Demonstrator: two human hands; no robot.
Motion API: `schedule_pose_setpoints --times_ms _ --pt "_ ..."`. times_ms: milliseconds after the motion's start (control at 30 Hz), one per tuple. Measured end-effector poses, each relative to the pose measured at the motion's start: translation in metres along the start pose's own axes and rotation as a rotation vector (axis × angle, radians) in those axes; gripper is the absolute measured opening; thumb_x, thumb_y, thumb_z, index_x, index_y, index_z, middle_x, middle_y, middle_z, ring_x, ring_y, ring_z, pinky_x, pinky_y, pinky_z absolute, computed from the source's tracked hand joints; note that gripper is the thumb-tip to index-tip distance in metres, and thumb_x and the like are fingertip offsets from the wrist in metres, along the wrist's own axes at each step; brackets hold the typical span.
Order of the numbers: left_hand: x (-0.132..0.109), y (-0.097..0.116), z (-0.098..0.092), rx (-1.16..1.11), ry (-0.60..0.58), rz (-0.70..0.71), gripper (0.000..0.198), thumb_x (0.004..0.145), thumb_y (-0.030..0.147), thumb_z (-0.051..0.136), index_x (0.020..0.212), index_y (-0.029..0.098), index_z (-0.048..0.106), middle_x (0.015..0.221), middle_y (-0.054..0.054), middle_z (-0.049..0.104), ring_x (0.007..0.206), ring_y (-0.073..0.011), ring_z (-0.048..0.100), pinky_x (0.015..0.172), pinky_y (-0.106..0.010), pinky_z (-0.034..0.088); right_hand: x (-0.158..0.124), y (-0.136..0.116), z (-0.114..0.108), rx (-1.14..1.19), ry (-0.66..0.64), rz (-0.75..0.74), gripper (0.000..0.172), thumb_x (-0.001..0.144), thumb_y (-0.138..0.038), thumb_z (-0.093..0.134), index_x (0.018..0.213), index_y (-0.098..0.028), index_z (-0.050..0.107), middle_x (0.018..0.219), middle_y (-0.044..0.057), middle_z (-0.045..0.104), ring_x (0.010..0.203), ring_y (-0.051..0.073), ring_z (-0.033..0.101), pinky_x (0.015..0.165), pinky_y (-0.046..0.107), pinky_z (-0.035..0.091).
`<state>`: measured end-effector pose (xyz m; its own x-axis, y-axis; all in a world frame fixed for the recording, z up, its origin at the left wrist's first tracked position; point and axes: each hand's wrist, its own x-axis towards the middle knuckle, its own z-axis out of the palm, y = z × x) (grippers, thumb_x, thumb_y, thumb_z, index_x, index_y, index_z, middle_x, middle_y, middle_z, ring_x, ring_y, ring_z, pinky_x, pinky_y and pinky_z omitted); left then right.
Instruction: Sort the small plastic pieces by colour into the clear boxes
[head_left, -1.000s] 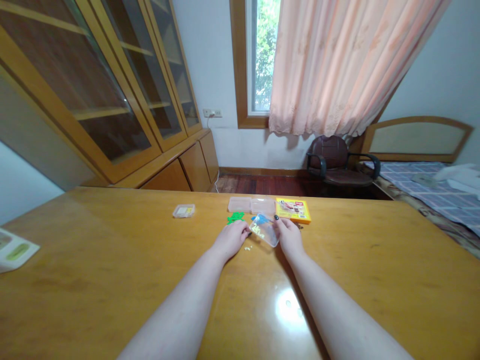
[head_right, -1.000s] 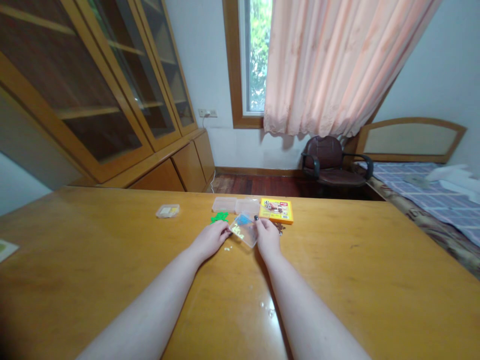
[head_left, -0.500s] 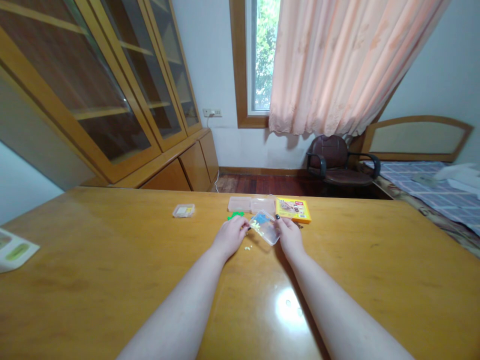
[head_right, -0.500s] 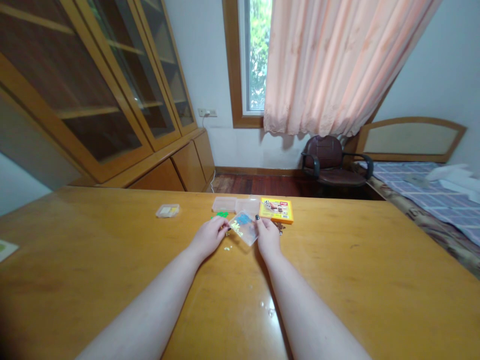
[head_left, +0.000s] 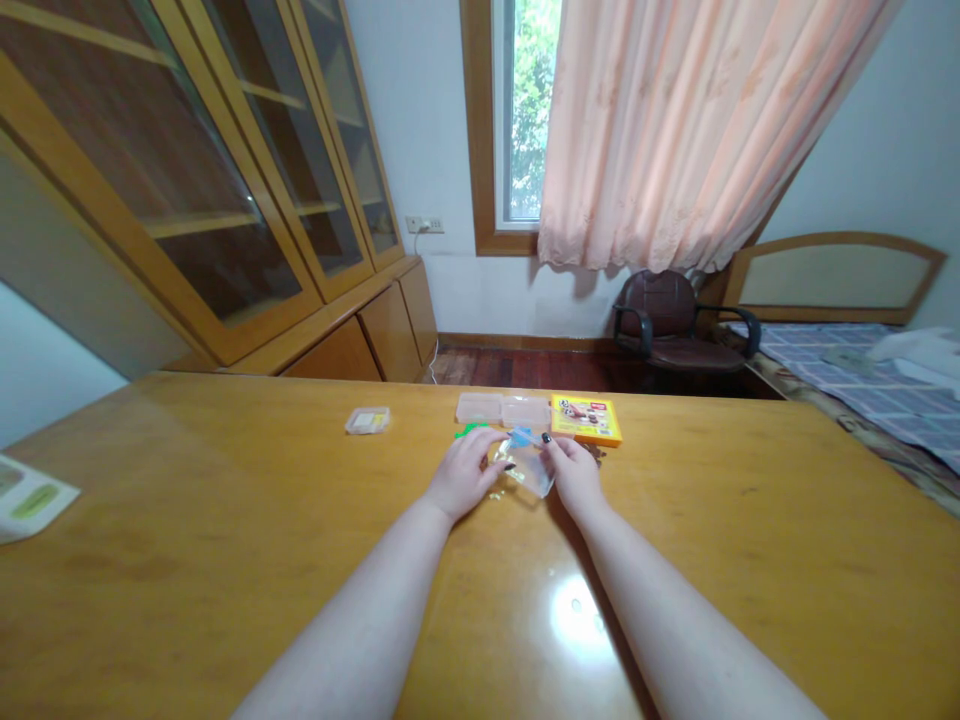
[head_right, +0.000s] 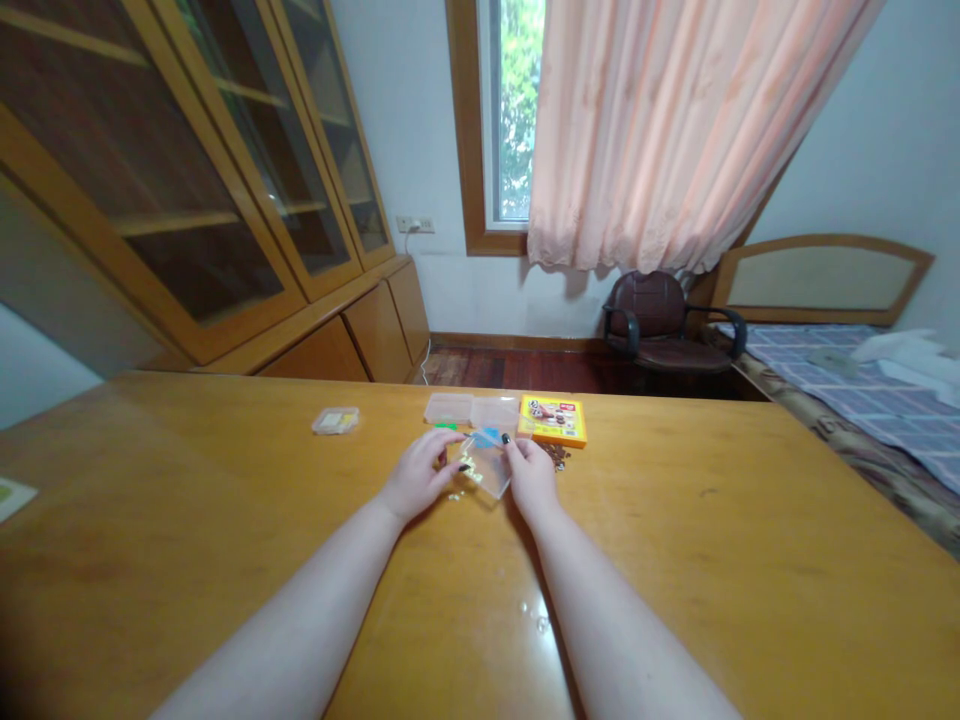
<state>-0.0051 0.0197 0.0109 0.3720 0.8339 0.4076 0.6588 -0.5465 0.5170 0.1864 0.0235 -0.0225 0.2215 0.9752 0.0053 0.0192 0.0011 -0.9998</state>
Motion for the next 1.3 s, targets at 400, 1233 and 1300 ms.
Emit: schedule_pose_setpoints --times_ms 400,1233,1300 --pt "0.004 -0.005 0.002 -0.064 0.055 -0.132 0.015 0.085 0.020 0.044 0.090 0.019 0.058 0.092 -0.003 0.060 0.087 -0.0151 0.055 0.081 -0.029 0.046 0.001 -0.002 0.000 0.089 0.057 0.057 0.030 0.067 -0.047 0.062 0.067 -0.017 0.064 0.062 0.004 0.065 0.058 0.018 0.056 0.057 0.027 0.043" --pt "0.005 -0.010 0.007 0.228 -0.277 -0.218 0.010 0.083 0.023 0.053 0.078 0.019 0.061 0.082 -0.005 0.063 0.080 -0.0186 0.058 0.072 -0.029 0.042 0.005 0.000 -0.005 0.084 0.133 0.035 0.032 0.068 -0.048 0.060 0.066 -0.017 0.063 0.063 0.004 0.064 0.060 0.019 0.056 0.058 0.028 0.041" --pt "0.006 -0.011 0.006 0.212 -0.229 -0.248 0.009 0.083 0.022 0.052 0.080 0.019 0.060 0.084 -0.005 0.063 0.080 -0.0185 0.058 0.072 -0.029 0.043 0.005 -0.001 -0.005 0.089 0.130 0.039 0.032 0.068 -0.048 0.060 0.066 -0.016 0.064 0.064 0.005 0.065 0.061 0.019 0.056 0.059 0.028 0.041"
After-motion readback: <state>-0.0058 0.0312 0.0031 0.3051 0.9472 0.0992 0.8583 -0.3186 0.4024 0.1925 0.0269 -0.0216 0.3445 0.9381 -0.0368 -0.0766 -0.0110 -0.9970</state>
